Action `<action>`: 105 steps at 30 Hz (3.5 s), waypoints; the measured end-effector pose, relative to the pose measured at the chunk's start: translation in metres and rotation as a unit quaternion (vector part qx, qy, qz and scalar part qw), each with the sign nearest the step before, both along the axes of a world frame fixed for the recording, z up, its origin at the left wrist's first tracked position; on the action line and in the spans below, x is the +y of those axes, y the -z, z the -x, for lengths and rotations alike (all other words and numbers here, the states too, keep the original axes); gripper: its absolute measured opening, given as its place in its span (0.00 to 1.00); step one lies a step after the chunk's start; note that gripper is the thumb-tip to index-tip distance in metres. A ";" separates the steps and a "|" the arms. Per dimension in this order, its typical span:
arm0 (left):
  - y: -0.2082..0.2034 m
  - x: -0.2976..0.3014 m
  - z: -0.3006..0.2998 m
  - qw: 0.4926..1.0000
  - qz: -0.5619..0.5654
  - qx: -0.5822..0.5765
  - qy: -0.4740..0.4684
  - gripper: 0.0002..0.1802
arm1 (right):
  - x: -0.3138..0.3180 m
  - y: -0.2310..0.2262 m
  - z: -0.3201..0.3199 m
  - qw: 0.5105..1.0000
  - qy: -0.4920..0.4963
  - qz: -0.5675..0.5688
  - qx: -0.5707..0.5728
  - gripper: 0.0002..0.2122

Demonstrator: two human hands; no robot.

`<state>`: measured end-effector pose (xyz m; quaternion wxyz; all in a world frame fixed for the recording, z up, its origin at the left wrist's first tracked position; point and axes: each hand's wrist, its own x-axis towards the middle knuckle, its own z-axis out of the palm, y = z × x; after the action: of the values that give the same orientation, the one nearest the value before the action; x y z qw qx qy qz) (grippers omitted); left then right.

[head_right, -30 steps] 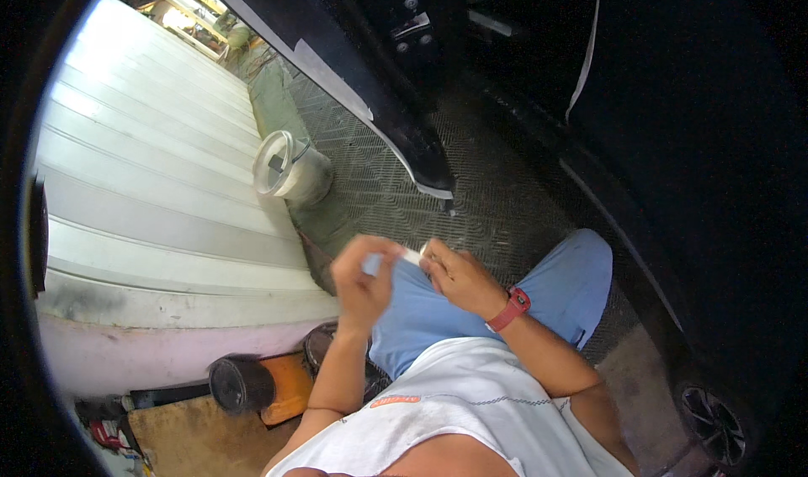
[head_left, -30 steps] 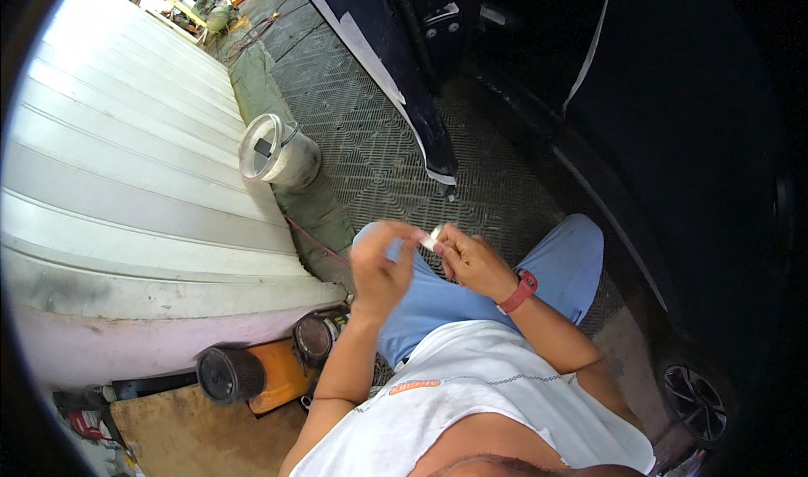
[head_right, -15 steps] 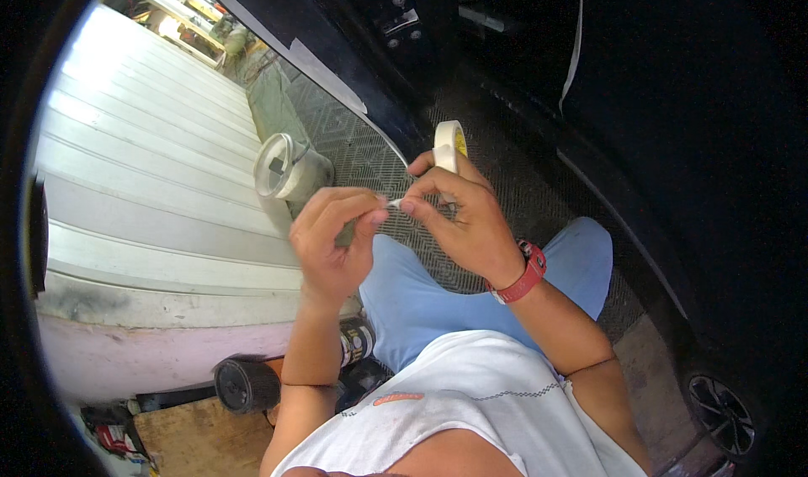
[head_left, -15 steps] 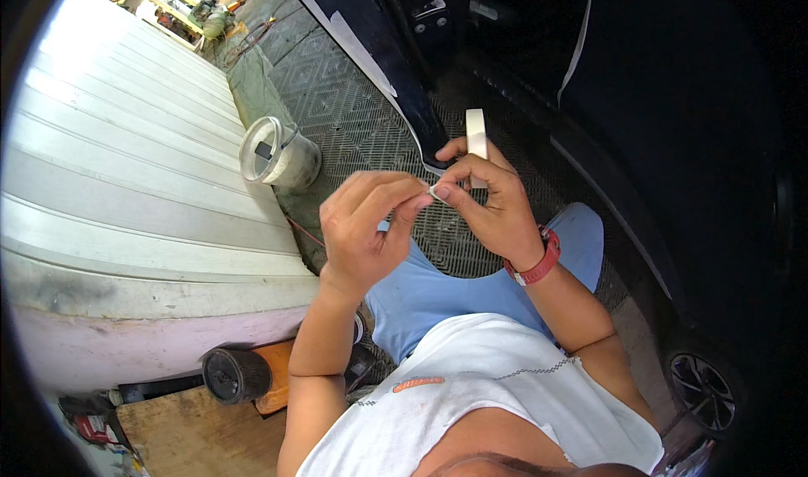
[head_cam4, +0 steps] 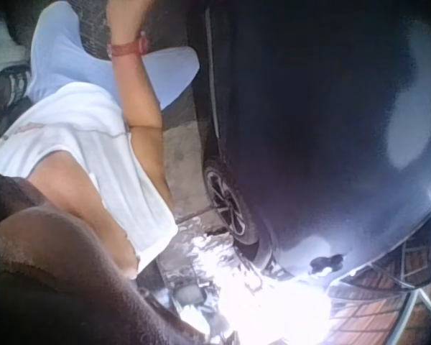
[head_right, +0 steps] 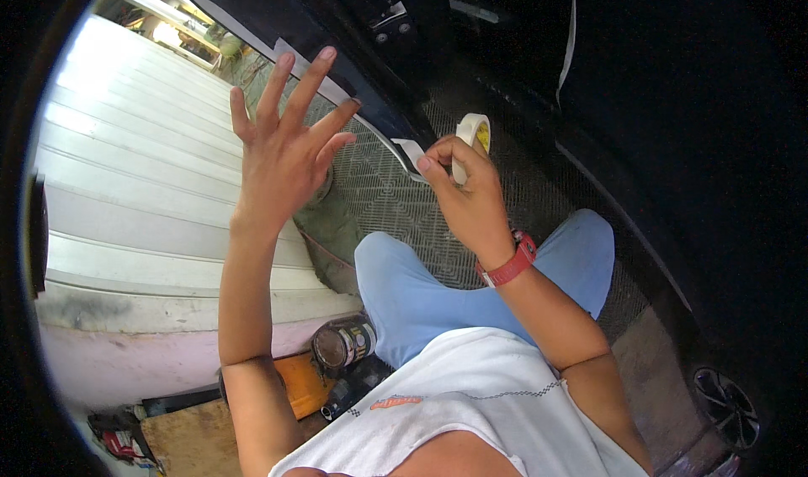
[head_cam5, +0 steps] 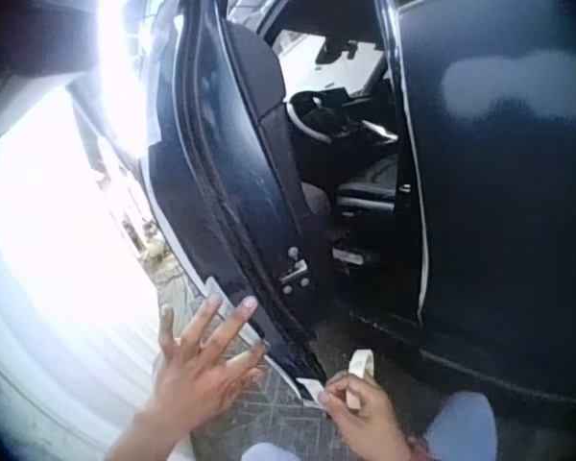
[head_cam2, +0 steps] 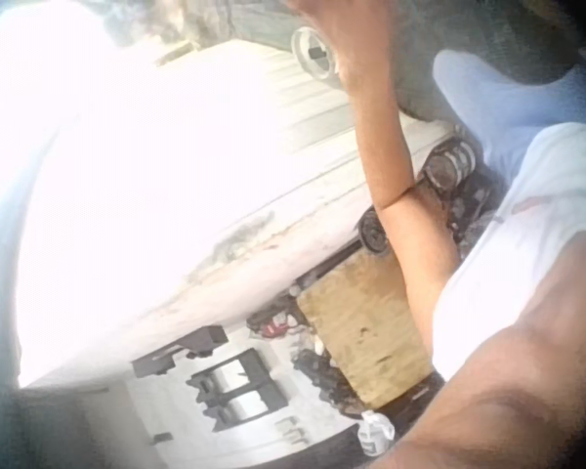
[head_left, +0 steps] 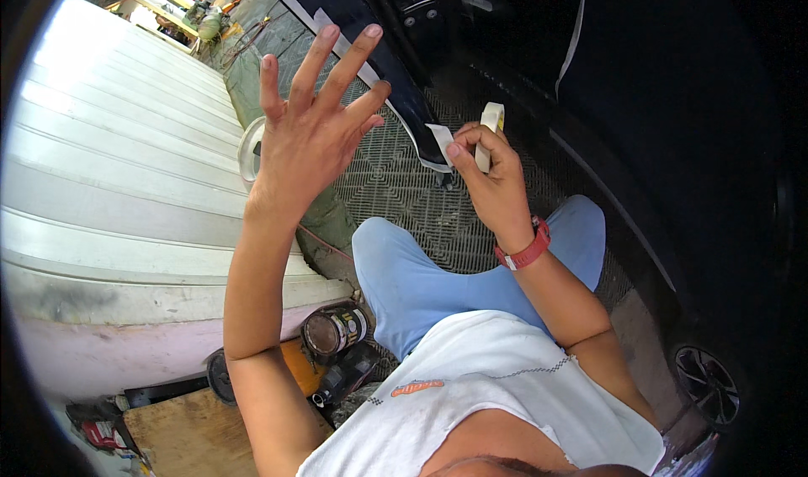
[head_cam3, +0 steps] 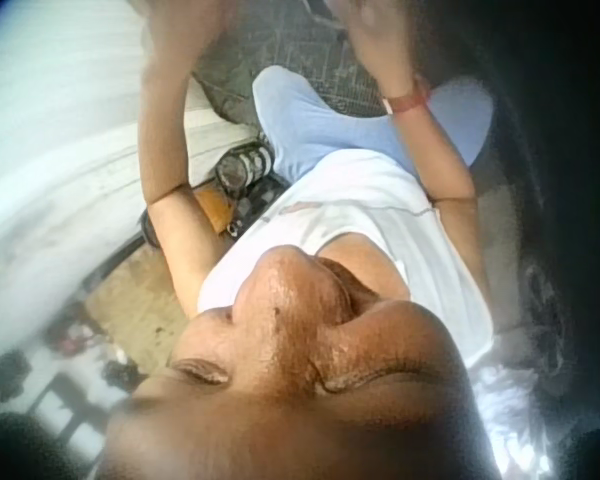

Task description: The person applies masking tape along the edges of a car door and body panels. They open the door, tear pieces of tape, and smooth them onto the surface, occasionally walking around the vehicle to reach different sections.

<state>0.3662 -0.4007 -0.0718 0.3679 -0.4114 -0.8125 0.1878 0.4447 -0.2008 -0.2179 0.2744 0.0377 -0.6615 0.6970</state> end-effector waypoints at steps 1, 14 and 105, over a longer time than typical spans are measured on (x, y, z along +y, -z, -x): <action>0.000 0.000 0.003 1.000 0.007 0.009 0.002 0.13 | -0.003 0.003 0.004 1.000 -0.003 0.010 -0.002 0.06; 0.169 0.012 -0.039 0.754 -0.625 -0.200 0.019 0.12 | -0.032 0.046 0.036 0.989 -0.071 0.129 -0.007 0.06; 0.209 0.106 -0.037 -0.260 -0.791 -0.524 0.178 0.13 | -0.037 -0.036 0.043 0.948 0.124 -0.293 0.018 0.04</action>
<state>0.4031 -0.2950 -0.2811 0.1625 -0.1554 0.0567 0.9728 0.4019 -0.2377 -0.1819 0.3477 0.0466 -0.8308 0.4321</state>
